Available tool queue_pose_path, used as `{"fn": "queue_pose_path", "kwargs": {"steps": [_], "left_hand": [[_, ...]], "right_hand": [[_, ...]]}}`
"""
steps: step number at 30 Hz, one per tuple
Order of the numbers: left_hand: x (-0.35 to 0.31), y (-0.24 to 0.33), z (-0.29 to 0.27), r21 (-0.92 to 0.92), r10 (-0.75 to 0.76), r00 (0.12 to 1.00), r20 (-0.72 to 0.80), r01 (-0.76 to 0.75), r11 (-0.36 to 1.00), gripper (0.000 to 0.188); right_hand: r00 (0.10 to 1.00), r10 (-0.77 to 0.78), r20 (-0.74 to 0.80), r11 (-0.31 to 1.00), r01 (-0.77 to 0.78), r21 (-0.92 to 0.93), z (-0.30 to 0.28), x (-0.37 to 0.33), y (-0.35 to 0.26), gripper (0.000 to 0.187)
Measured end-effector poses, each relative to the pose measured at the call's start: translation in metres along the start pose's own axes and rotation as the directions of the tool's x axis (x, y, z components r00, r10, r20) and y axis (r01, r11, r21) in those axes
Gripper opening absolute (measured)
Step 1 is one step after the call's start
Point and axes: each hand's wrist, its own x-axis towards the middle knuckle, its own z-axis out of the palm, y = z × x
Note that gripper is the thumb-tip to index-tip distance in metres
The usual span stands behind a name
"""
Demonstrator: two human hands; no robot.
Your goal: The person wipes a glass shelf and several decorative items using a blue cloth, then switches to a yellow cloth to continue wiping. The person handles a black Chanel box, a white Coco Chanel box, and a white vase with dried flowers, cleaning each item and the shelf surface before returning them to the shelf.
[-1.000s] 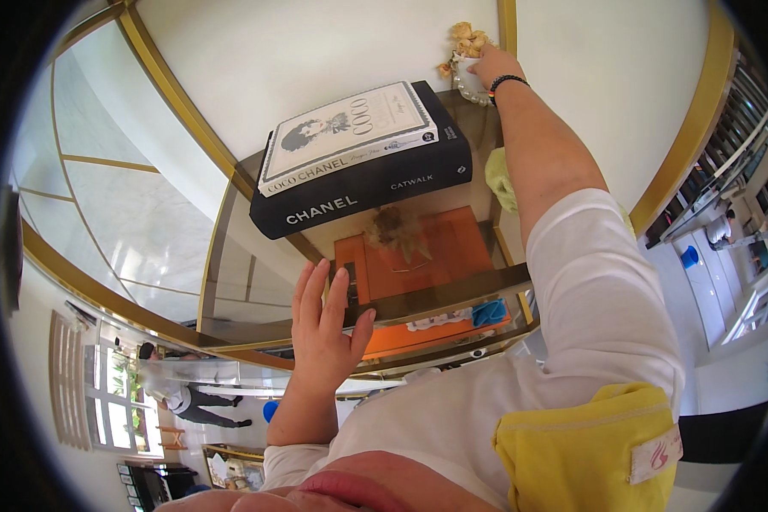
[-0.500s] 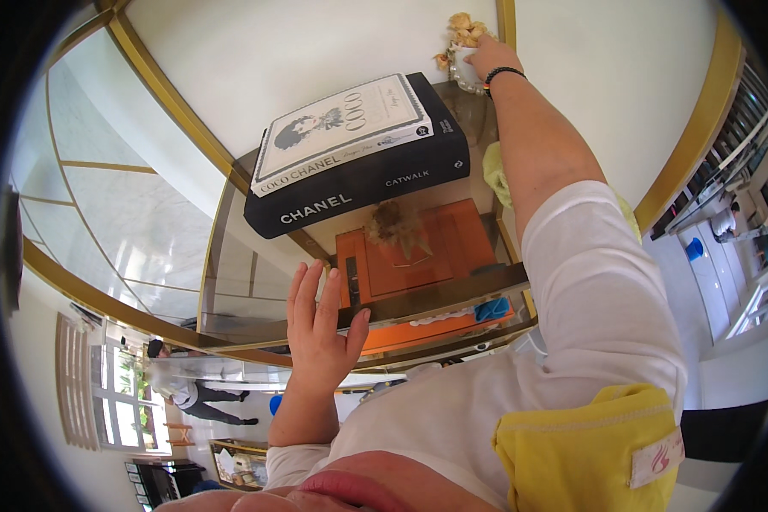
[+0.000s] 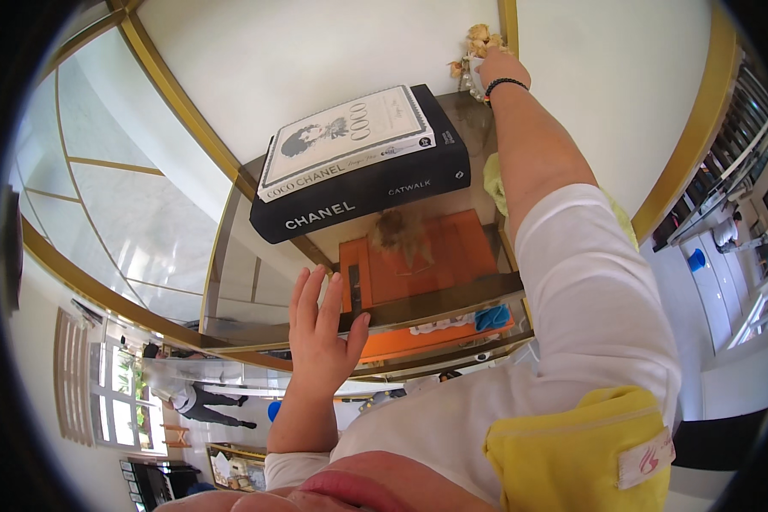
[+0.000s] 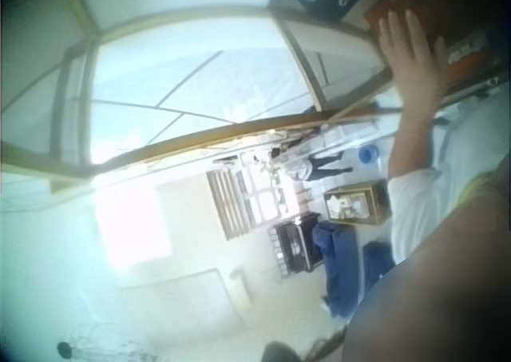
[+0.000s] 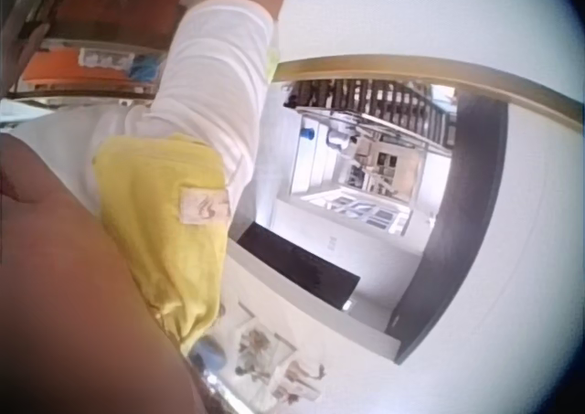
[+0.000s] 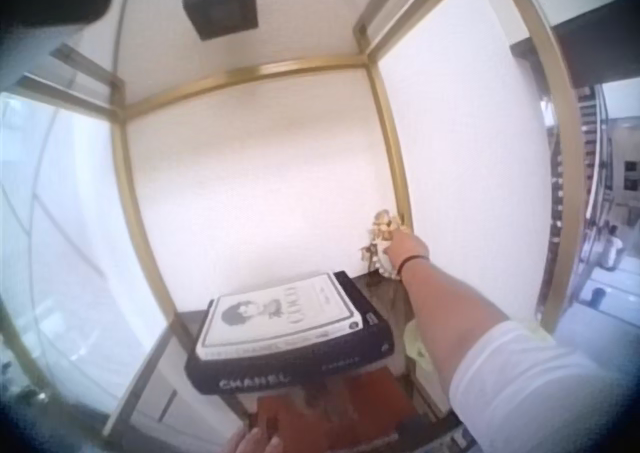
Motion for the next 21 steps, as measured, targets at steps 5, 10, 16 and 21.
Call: {"fn": "queue_pose_path", "kwargs": {"steps": [5,10,16,21], "left_hand": [[0.000,0.002,-0.002,0.000,-0.011,1.000,0.015,0.011,1.000,0.057],[0.002,0.002,-0.001,0.030,-0.013,1.000,0.013,0.013,0.999,0.056],[0.002,0.000,0.001,0.039,0.019,1.000,-0.003,-0.018,0.999,0.057],[-0.003,-0.004,0.001,-0.001,0.100,0.995,-0.017,-0.100,0.995,0.059]], "right_hand": [[1.000,-0.019,0.004,1.000,0.019,0.017,0.002,0.001,0.002,0.038],[0.999,-0.045,-0.009,0.997,0.046,0.066,0.013,0.015,0.010,0.046],[0.983,-0.178,-0.044,0.980,0.181,0.086,-0.041,0.024,0.010,0.046],[0.838,-0.428,0.339,0.894,0.448,0.021,-0.131,-0.046,0.016,0.043]]}}
